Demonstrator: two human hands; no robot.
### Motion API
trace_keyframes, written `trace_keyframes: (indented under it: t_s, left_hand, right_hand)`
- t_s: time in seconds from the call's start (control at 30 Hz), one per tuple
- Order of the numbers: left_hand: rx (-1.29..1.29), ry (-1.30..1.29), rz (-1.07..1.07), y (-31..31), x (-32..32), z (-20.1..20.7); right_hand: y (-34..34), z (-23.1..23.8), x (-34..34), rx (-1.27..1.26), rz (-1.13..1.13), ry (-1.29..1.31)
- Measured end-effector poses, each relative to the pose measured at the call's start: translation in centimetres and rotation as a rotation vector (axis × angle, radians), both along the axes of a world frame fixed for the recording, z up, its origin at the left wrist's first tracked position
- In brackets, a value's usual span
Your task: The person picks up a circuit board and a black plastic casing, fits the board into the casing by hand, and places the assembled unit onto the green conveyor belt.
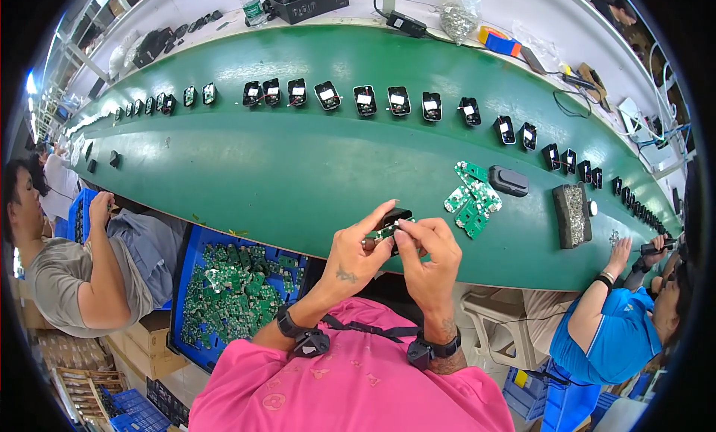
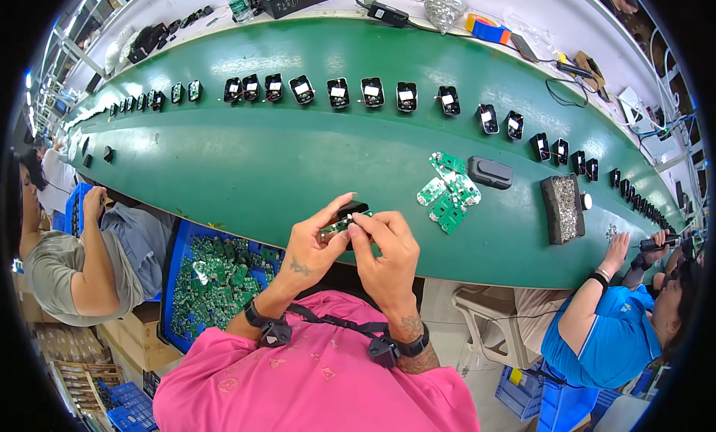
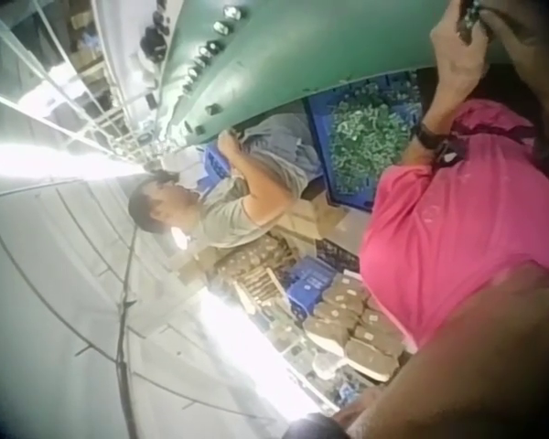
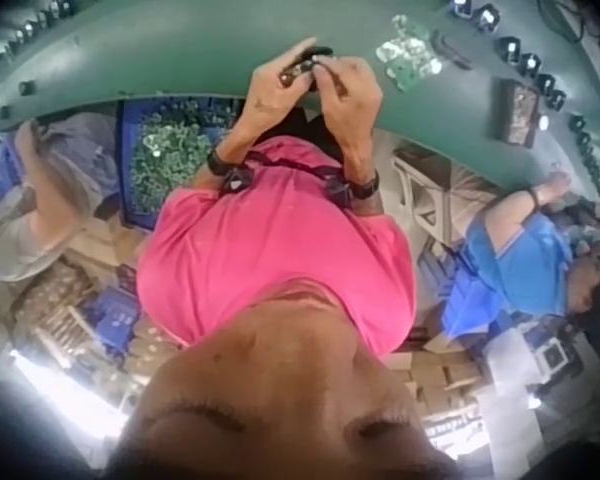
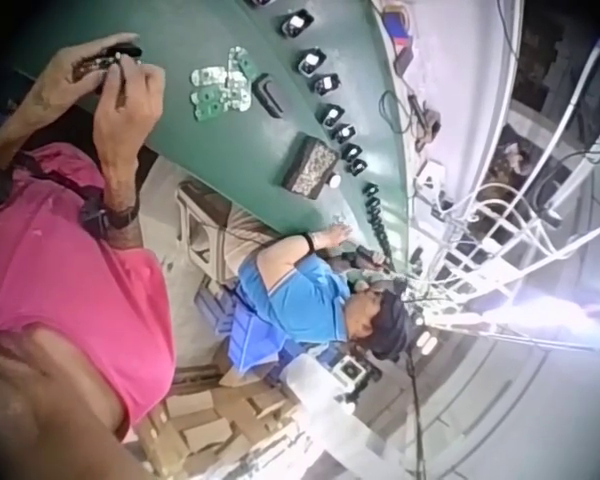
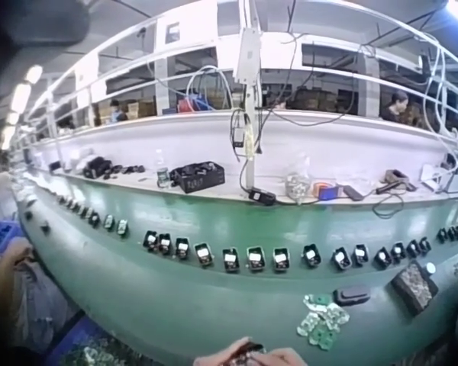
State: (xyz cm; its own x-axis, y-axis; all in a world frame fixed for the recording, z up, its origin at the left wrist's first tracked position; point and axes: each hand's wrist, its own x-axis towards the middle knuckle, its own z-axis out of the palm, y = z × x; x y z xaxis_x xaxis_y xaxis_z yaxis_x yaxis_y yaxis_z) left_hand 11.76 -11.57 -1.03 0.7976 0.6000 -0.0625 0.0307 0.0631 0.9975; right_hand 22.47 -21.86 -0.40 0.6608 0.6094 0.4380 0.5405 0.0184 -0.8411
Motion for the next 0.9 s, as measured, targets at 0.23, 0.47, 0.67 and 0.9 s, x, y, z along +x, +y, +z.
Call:
trace_keyframes:
  t_s: [0.23, 0.47, 0.67, 0.9]
  left_hand:
    - [0.275, 0.100, 0.025, -0.4, 0.1, 0.4]
    - [0.388, -0.066, 0.164, -0.8, 0.2, 1.3]
    - [0.660, -0.021, 0.171, -0.7, 0.1, 1.8]
    - [0.888, -0.045, 0.151, -0.6, 0.2, 1.7]
  right_hand:
    - [0.0, -0.3, -0.5, 0.047, 0.059, 0.068]
    - [-0.3, 0.3, -0.6, -0.004, -0.028, -0.156]
    - [-0.7, 1.9, -0.3, -0.189, 0.025, -0.266]
    - [-1.5, 2.3, 0.2, -0.264, 0.078, -0.242]
